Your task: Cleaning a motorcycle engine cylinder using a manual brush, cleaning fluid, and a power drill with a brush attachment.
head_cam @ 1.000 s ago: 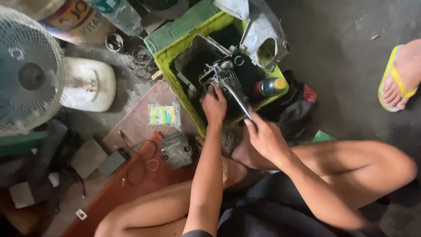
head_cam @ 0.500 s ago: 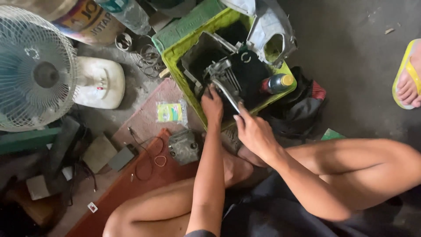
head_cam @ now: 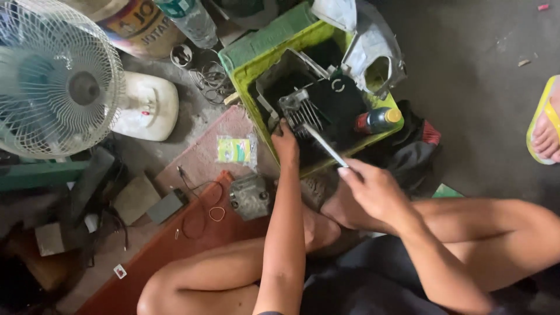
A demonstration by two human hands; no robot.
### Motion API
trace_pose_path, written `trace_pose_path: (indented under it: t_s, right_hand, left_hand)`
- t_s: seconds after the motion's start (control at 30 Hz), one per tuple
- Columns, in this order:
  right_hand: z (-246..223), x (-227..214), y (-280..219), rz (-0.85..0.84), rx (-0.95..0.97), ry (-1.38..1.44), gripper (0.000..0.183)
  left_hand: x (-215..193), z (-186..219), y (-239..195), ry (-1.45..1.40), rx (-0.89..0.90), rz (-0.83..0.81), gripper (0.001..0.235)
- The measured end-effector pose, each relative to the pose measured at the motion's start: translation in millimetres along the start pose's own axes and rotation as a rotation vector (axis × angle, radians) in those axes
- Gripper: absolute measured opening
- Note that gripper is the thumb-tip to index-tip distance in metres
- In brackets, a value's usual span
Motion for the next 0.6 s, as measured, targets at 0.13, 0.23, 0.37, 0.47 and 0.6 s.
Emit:
trace_pose_path:
  t_s: [0.13, 0.23, 0.37, 0.47, 0.6]
  right_hand:
    - [2.6, -17.4, 17.0, 0.048, 0.021, -0.036, 0.043]
    - [13.9, -3.6, 60.8, 0.078, -0.003, -0.117, 0.048]
    - [15.7, 15.0, 77.1, 0.311, -0.180, -0.246, 0.046]
    - [20.0, -14.0, 42.2, 0.735, -0.385, -0.150, 0.022]
    - [56.4, -45.5, 20.0, 1.151, -0.522, 0.035, 0.065]
  left_hand:
    - [0.0, -8.8, 5.2, -0.050, -0.082, 0.006, 0.074]
    - [3.4, -13.9, -0.2, -0.082, -0.147, -0.003, 0.075]
    - [-3.1, -4.4, -11.2, -0.108, -0.138, 0.019, 0.074]
    - [-2.5, 7.4, -22.7, -0.113, -0.134, 0.041, 0.079]
    - [5.4, -26.2, -2.3, -0.207, -0.165, 0.078, 0.071]
Point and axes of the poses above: each hand's wrist, its own y-axis towards the middle knuckle, its own x-axis out of the palm, z = x × y, the point moved 9 cm from there along y, towards the middle knuckle
